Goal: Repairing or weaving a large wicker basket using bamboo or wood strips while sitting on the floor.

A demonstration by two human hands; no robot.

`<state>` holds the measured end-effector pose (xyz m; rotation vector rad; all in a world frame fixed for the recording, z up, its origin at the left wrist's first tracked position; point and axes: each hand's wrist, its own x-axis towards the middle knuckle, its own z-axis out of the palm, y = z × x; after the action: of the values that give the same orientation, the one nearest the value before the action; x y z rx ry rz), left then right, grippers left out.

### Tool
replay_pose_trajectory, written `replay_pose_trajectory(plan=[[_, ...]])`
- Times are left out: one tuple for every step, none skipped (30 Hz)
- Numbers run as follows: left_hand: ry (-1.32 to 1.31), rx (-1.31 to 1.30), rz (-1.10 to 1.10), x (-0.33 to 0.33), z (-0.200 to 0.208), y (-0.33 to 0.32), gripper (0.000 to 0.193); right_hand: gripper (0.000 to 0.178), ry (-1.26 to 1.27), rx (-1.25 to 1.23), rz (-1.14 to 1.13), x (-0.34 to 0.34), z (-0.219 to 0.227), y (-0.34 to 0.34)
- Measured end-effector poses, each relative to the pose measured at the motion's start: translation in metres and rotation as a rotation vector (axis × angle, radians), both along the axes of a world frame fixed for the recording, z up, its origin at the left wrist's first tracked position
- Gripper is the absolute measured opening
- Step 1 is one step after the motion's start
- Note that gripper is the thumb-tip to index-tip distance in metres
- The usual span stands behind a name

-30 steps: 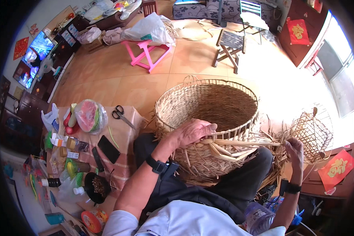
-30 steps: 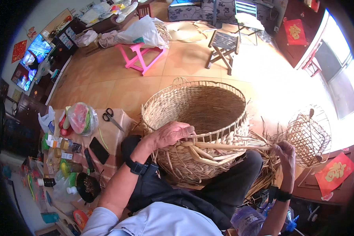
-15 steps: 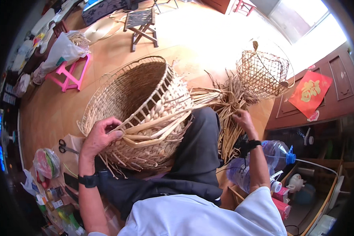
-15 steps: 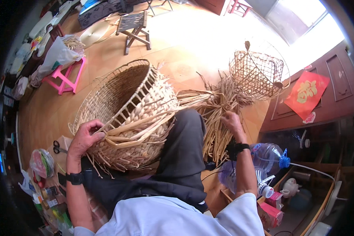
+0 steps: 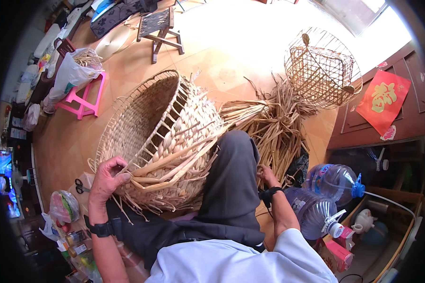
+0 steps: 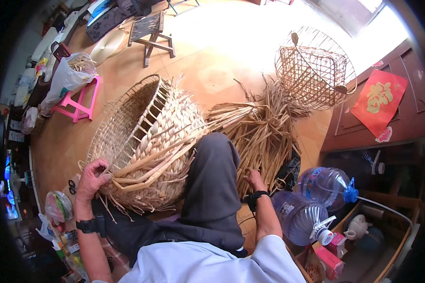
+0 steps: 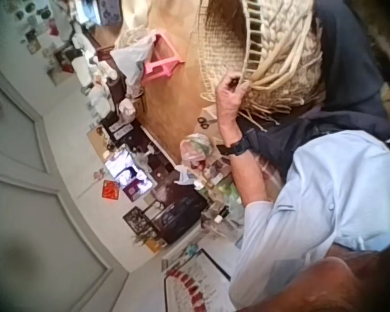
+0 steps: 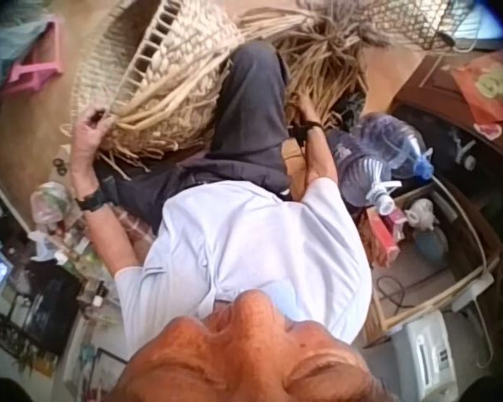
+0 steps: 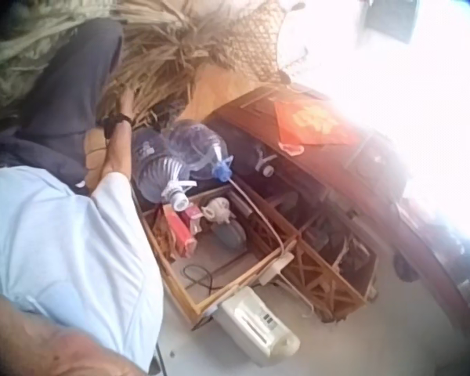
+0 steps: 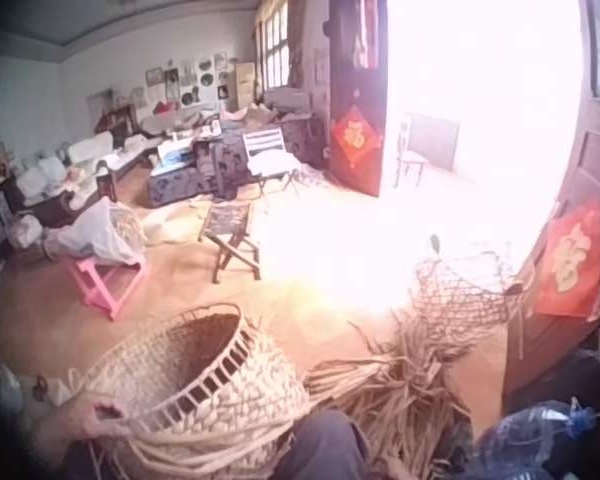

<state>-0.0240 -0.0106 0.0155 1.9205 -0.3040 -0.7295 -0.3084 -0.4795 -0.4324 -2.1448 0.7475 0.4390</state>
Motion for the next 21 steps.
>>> replay_pose_trajectory(plan=[[-0.025, -0.024, 0.002, 0.001, -0.002, 0.0, 0.032, 0.041, -0.005, 0.007, 0.002, 0.003, -0.001, 0.007], [-0.03, -0.017, 0.005, 0.003, 0.0, 0.001, 0.032, 0.041, -0.017, -0.113, 0.035, 0.005, -0.001, 0.014], [-0.025, -0.007, 0.0, 0.003, 0.005, 0.005, 0.028, 0.042, -0.034, -0.232, 0.071, 0.005, -0.002, 0.022], [-0.02, -0.01, -0.011, 0.004, 0.008, 0.006, 0.024, 0.04, -0.106, -0.227, 0.065, 0.001, -0.014, 0.017], [-0.023, 0.027, -0.036, 0.004, 0.004, 0.007, 0.022, 0.039, -0.182, -0.219, 0.063, -0.004, -0.023, 0.008], [-0.055, 0.083, -0.033, 0.006, 0.0, 0.013, 0.021, 0.037, -0.212, -0.191, -0.025, -0.012, -0.036, -0.001], [-0.125, 0.165, -0.036, -0.004, 0.006, 0.043, 0.021, 0.028, -0.066, -0.143, 0.031, 0.021, 0.007, 0.044], [-0.098, 0.094, -0.036, -0.004, -0.006, 0.043, 0.021, 0.021, -0.075, -0.102, -0.086, 0.026, 0.042, 0.049], [-0.1, 0.122, 0.001, -0.011, 0.006, 0.03, 0.022, 0.021, -0.128, -0.171, -0.035, 0.031, 0.071, 0.06], [-0.059, 0.025, 0.007, -0.012, -0.001, 0.027, 0.022, 0.025, -0.118, -0.081, -0.192, 0.025, 0.096, 0.064], [-0.019, -0.038, -0.069, -0.004, -0.003, 0.004, 0.024, 0.031, -0.55, -0.079, -0.334, -0.012, 0.027, 0.032], [-0.113, -0.087, -0.148, 0.002, -0.015, 0.0, 0.021, 0.027, -0.721, -0.147, -0.36, -0.018, 0.038, 0.03], [-0.202, -0.072, -0.178, 0.005, -0.026, 0.003, 0.021, 0.027, -0.756, -0.066, -0.306, 0.023, 0.024, 0.057], [-0.199, -0.053, -0.195, 0.006, -0.014, -0.015, 0.021, 0.027, -0.79, 0.004, -0.295, 0.049, 0.017, 0.072], [-0.222, -0.039, -0.18, 0.004, -0.011, -0.01, 0.023, 0.027, -0.811, 0.061, -0.258, 0.072, 0.015, 0.09], [-0.242, -0.03, -0.174, 0.002, -0.007, -0.003, 0.024, 0.027, -0.828, 0.11, -0.227, 0.092, 0.013, 0.104], [-0.241, -0.008, -0.151, 0.0, -0.011, 0.002, 0.024, 0.027, -0.844, 0.143, -0.197, 0.112, 0.015, 0.112], [-0.231, 0.008, -0.134, -0.002, -0.009, 0.006, 0.025, 0.027, -0.852, 0.169, -0.173, 0.124, 0.022, 0.117], [-0.221, 0.024, -0.118, -0.004, -0.007, 0.01, 0.026, 0.027, -0.858, 0.188, -0.154, 0.134, 0.029, 0.119], [-0.231, 0.031, -0.105, -0.003, -0.006, 0.012, 0.026, 0.027, -0.863, 0.201, -0.138, 0.141, 0.036, 0.118], [-0.262, 0.034, -0.115, -0.003, -0.005, 0.012, 0.026, 0.026, -0.863, 0.209, -0.124, 0.145, 0.044, 0.115]])
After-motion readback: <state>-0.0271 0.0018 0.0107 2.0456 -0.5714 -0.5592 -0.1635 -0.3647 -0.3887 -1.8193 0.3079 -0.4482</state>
